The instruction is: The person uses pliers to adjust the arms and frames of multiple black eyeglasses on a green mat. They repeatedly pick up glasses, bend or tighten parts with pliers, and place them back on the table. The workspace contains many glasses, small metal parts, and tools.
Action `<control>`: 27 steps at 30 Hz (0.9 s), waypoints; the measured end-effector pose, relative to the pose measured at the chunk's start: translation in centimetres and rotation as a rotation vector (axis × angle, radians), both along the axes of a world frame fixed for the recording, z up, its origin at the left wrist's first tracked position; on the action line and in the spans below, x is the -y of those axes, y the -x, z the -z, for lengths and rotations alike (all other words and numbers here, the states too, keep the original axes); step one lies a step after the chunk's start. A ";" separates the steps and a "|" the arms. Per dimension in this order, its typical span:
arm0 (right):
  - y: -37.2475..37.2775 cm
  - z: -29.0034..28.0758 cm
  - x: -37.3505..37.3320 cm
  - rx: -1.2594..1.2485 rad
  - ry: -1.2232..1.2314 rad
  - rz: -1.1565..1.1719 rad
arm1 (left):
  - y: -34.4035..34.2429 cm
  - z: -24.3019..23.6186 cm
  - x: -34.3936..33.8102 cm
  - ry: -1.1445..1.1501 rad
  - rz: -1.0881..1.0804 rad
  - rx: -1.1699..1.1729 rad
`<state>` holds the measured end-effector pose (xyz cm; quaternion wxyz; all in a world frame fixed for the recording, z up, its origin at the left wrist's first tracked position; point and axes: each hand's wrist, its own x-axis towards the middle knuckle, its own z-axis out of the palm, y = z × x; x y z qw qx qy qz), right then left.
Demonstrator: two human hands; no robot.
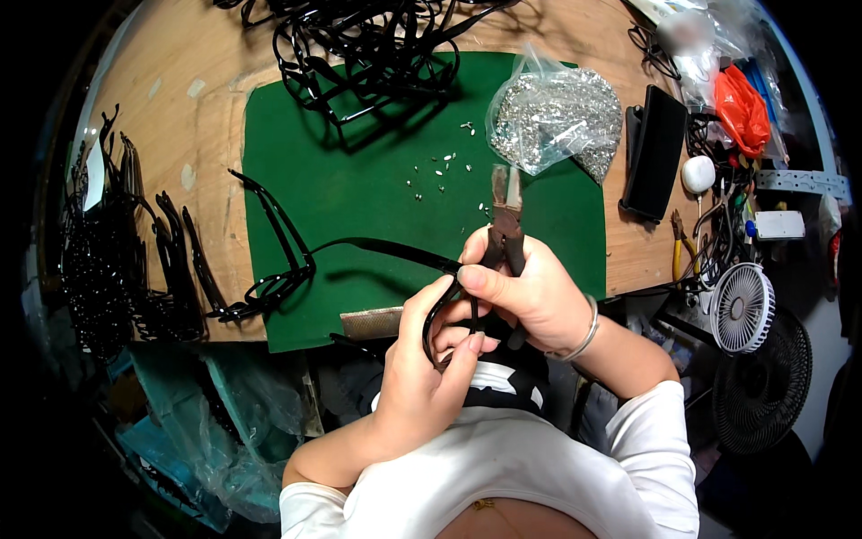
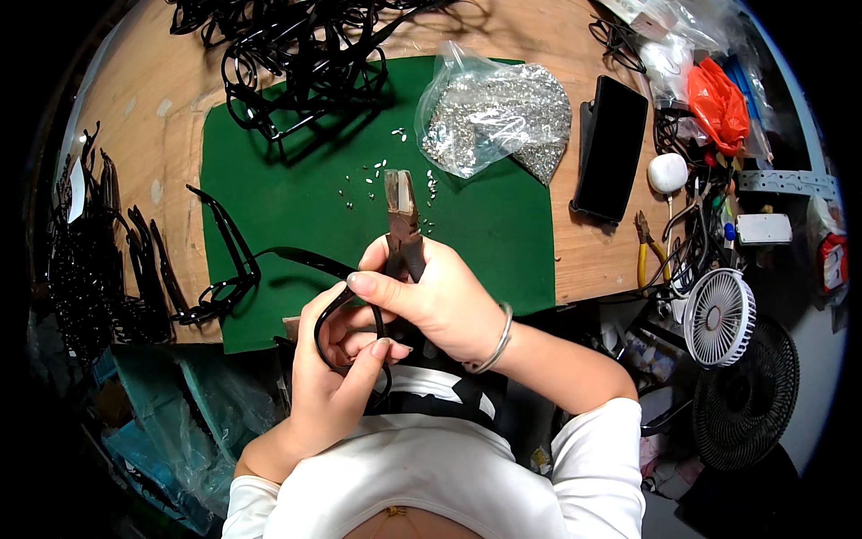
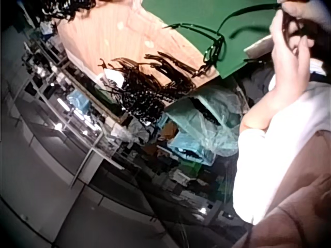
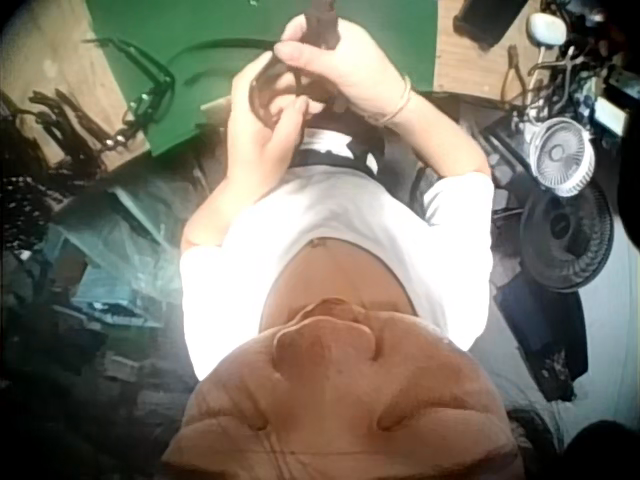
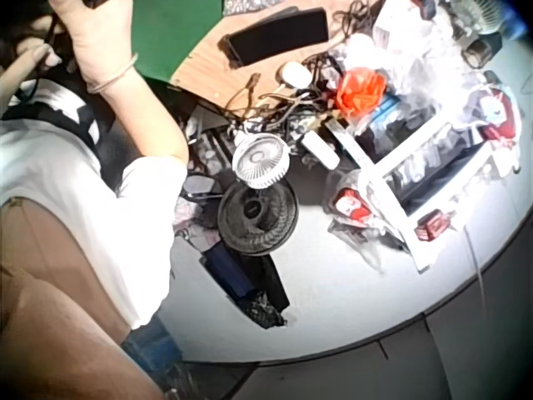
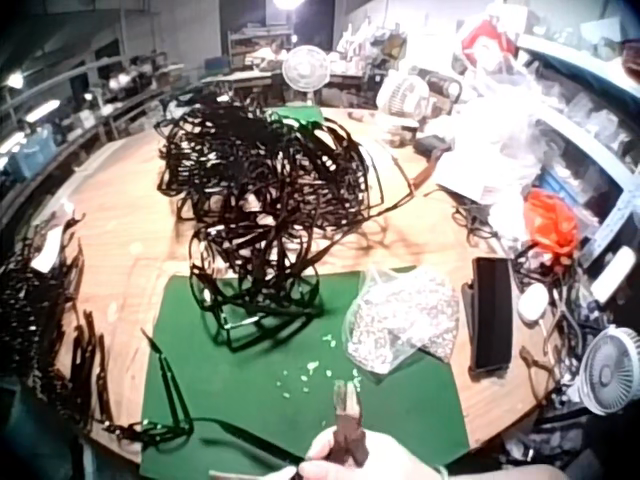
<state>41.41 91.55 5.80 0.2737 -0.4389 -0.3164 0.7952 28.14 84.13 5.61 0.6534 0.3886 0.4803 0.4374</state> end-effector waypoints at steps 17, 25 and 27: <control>-1.9 -1.8 -0.4 0.181 -0.196 -0.337 | 4.7 -2.9 -0.7 0.354 0.152 0.503; -2.0 -5.1 -2.1 0.414 -0.157 -1.040 | 5.6 -2.8 -0.7 0.423 0.228 0.459; -1.5 -5.4 -2.4 0.432 -0.203 -1.052 | 5.7 -2.8 -0.6 0.425 0.231 0.460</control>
